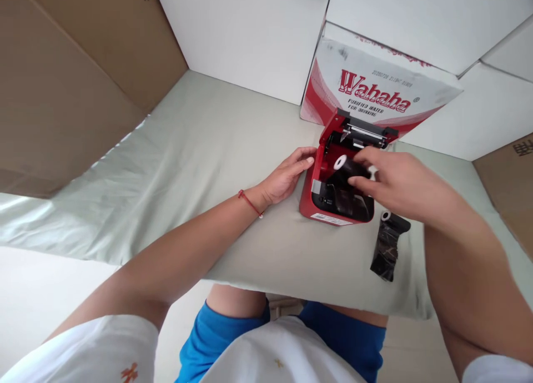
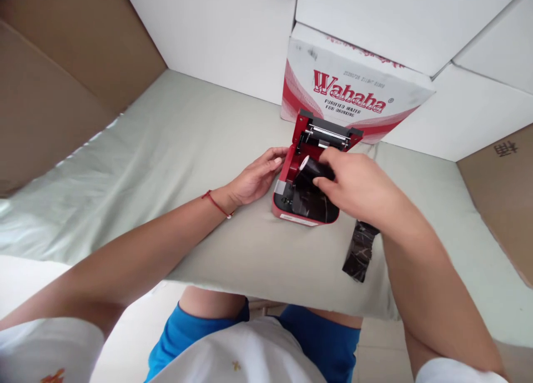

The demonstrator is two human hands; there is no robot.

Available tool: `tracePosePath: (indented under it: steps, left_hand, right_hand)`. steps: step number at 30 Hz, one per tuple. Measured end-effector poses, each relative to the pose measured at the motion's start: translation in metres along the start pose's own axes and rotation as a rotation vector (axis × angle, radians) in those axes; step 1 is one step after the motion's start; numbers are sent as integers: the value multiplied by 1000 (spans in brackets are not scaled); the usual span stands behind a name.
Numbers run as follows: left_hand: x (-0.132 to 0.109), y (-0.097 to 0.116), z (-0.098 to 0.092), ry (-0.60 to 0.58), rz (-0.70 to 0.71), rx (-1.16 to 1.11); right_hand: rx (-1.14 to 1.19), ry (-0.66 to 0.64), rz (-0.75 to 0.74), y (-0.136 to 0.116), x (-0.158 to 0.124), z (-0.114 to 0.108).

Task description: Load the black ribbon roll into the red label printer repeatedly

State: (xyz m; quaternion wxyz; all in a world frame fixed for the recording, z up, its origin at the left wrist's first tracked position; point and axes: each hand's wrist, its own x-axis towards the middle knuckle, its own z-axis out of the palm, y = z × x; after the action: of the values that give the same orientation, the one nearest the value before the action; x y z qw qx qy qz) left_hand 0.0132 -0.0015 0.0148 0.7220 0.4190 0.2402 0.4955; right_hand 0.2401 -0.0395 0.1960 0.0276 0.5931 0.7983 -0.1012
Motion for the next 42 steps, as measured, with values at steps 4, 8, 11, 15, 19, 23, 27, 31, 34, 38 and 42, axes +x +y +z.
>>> tracePosePath:
  steps: [4,8,11,15,19,23,27,31,34,38,42]
  left_hand:
    - [2,0,-2,-17,3,0]
    - [1,1,-2,-17,1,-6]
    - [0,2,-2,-10,-10,-5]
    - [1,1,-2,-9,-10,-4]
    - [3,0,-2,0,4,-5]
    - [4,-1,-2,-1,6,-15]
    - [4,-1,-2,-2,11,-2]
    - [4,-1,-3,-1,13,5]
    - [4,0,-2,-2,16,5]
    - [3,0,0,9,-6,-1]
    - [4,-1,-1,17,2,-3]
  right_hand:
    - [316,200,12,54,-51,-17]
    - [410,97,173,99,-73,0]
    - [498,-142,209,104,-72,31]
    - [513,-61,304,97,-75,62]
    - [364,104,445,115,-89,73]
    - [275,39,368,137,-94,87]
    - [263,27,272,137,-102,89]
    - [379,-166,35,125,-124,44]
    - [394,-197,-200,110,-126,1]
    - [377,-125,-257,75,-91,-17]
    - [291,4,-183,32,-40,-1]
